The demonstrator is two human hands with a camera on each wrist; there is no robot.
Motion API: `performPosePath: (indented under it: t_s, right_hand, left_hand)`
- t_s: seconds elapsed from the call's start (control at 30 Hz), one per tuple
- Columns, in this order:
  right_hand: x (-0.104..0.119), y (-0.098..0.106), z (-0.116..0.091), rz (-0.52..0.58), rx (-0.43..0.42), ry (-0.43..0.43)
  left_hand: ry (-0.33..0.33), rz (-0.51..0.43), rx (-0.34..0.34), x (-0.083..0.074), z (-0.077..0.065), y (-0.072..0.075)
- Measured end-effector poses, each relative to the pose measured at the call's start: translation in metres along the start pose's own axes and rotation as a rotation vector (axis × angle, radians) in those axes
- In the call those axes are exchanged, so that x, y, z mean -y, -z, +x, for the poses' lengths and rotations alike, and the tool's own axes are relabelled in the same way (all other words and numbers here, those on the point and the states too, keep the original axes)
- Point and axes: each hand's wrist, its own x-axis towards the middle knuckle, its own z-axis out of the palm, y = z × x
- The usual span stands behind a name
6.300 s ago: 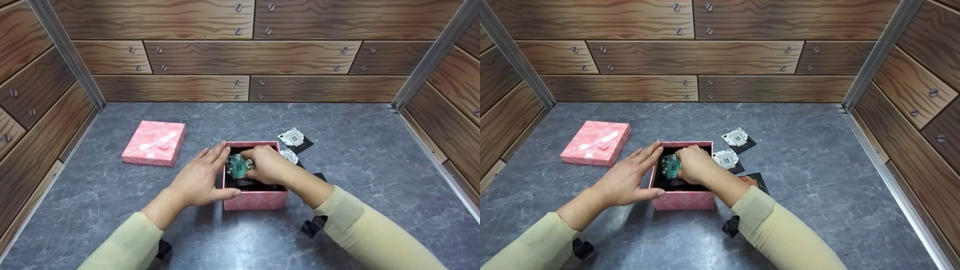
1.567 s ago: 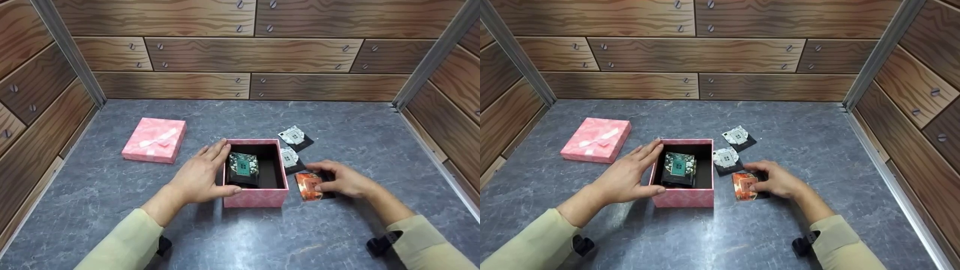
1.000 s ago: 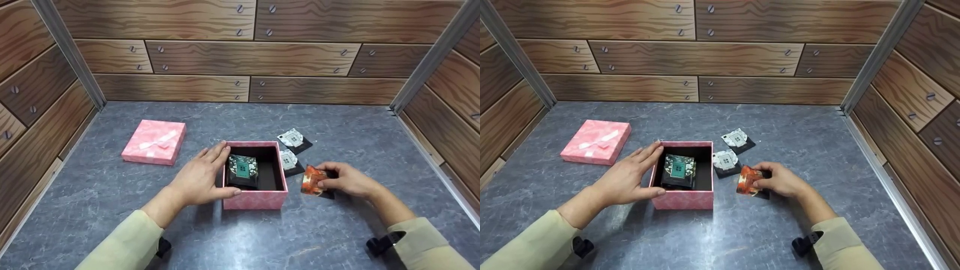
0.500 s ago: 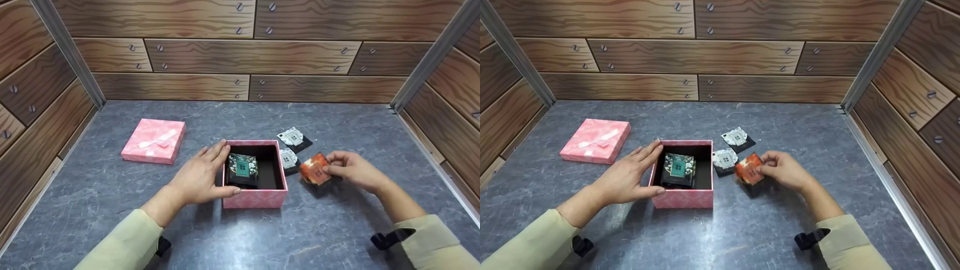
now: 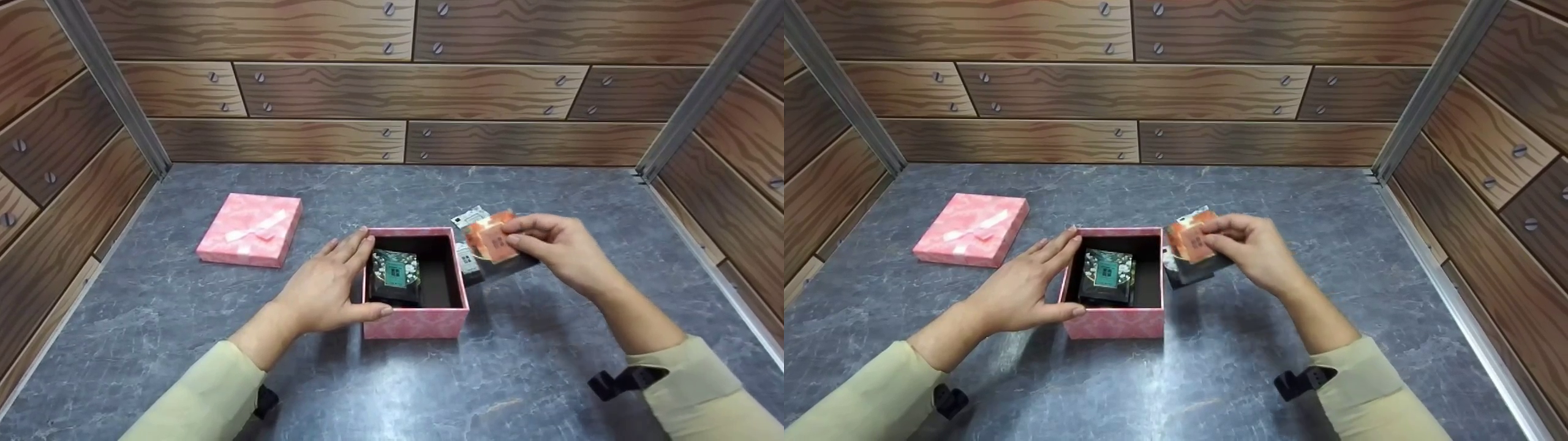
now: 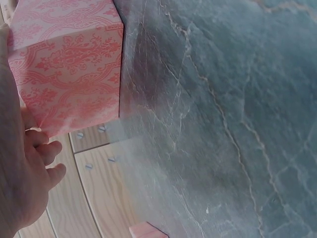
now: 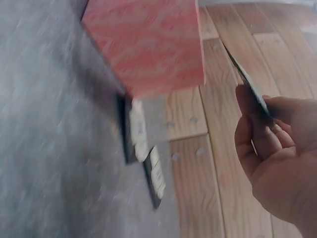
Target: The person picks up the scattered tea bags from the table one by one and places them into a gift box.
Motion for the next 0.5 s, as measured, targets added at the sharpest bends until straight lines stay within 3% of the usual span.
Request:
performPosePath:
  t_s: [0.17, 0.5]
  right_hand:
    - [0.020, -0.019, 0.006, -0.081, 0.014, 0.057]
    - [0.037, -0.061, 0.023, -0.158, 0.145, 0.090]
  left_hand:
    - [0.002, -0.003, -0.005, 0.000, 0.000, 0.000]
    - [0.004, -0.011, 0.009, -0.001, 0.000, 0.001]
